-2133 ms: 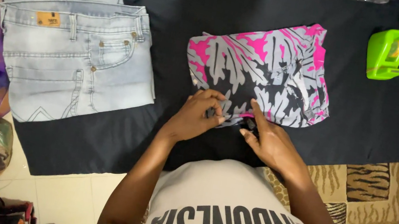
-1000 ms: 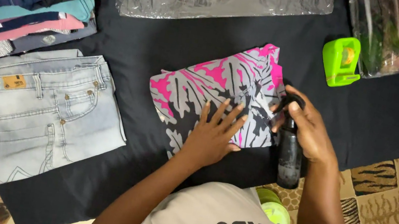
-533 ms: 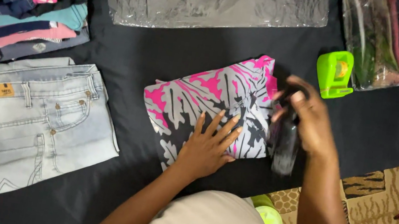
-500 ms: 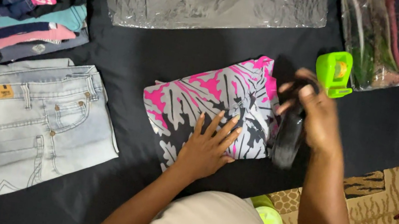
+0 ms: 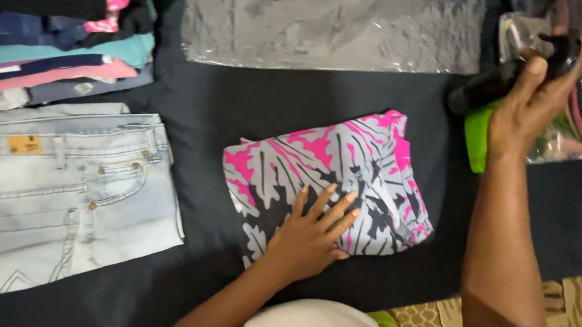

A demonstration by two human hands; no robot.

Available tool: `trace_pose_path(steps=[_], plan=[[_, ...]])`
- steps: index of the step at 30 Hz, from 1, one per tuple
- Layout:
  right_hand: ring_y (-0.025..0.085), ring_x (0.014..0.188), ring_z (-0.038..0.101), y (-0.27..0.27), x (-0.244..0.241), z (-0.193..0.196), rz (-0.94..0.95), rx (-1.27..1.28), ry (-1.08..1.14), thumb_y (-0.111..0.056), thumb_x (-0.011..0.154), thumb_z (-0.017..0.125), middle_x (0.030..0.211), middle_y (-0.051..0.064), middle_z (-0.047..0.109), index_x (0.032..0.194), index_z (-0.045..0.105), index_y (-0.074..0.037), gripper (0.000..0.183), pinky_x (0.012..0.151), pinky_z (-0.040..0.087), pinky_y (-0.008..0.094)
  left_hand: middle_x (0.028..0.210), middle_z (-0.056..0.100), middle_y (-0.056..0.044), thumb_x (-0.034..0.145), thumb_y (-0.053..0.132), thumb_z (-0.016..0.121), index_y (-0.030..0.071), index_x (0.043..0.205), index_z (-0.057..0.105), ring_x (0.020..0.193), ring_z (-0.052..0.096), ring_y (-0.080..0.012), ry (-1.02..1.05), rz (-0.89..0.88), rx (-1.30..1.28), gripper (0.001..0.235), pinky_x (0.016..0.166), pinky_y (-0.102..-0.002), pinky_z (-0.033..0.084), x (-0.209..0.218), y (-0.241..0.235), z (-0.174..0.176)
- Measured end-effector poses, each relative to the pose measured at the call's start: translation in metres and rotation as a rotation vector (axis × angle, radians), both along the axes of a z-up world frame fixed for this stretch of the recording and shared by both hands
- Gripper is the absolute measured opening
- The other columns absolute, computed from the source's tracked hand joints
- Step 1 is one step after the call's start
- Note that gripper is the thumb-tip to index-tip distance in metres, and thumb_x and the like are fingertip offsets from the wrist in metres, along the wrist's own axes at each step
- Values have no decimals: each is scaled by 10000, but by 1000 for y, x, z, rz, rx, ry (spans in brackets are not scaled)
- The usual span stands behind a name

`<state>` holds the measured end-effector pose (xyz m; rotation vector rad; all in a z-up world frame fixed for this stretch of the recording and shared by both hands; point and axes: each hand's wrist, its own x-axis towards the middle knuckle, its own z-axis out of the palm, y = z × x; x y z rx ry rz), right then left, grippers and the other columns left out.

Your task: The person folds several items of clothing, including shirts and shorts, and places them into plastic bags, sealing some with tape and using a spray bottle on one item.

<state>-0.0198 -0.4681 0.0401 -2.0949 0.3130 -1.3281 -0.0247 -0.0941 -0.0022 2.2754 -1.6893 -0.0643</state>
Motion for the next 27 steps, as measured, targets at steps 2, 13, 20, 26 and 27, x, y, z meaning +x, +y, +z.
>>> trace_pose_path(steps=[2, 13, 20, 26, 27], plan=[[407, 1436, 556, 3, -2, 0, -46, -48, 46, -240, 1254, 457, 1574, 253, 503, 1614, 241, -107, 441, 1215, 445, 477, 1638, 346, -118, 860, 502, 681, 117, 1502, 474, 1507, 249, -379, 26, 4, -11, 777, 1147, -678, 224, 1, 1, 1], [505, 1604, 226, 43, -67, -66, -399, -127, 290, -109, 1228, 684, 1666, 331, 137, 1585, 72, 82, 733, 1357, 163, 547, 1614, 344, -231, 980, 639, 234, 54, 1476, 477, 1496, 304, -488, 129, 258, -234, 805, 1167, -746, 158, 37, 25, 27], [580, 1552, 124, 172, -22, -49, 207, -393, 577, -445, 965, 534, 1720, 260, 169, 1626, 336, -60, 790, 1195, 122, 759, 1653, 248, -232, 920, 545, 569, 33, 1513, 405, 1531, 173, -476, 50, 449, -120, 801, 1139, -740, 148, 71, 40, 0], [404, 1583, 157, 160, -13, -86, 85, -379, 1109, -710, 976, 169, 1704, 143, 262, 1602, 329, -182, 834, 1212, 192, 641, 1625, 324, -235, 978, 587, 378, -20, 1486, 435, 1526, 219, -460, 133, 481, -231, 794, 1168, -716, 116, 74, 51, -2], [414, 1572, 225, 161, -15, -88, 64, -409, 1074, -685, 976, 245, 1686, 148, 328, 1590, 382, -158, 821, 1198, 237, 610, 1610, 347, -244, 967, 560, 426, -41, 1467, 450, 1516, 247, -465, 118, 474, -272, 782, 1169, -718, 132, 72, 52, 2]])
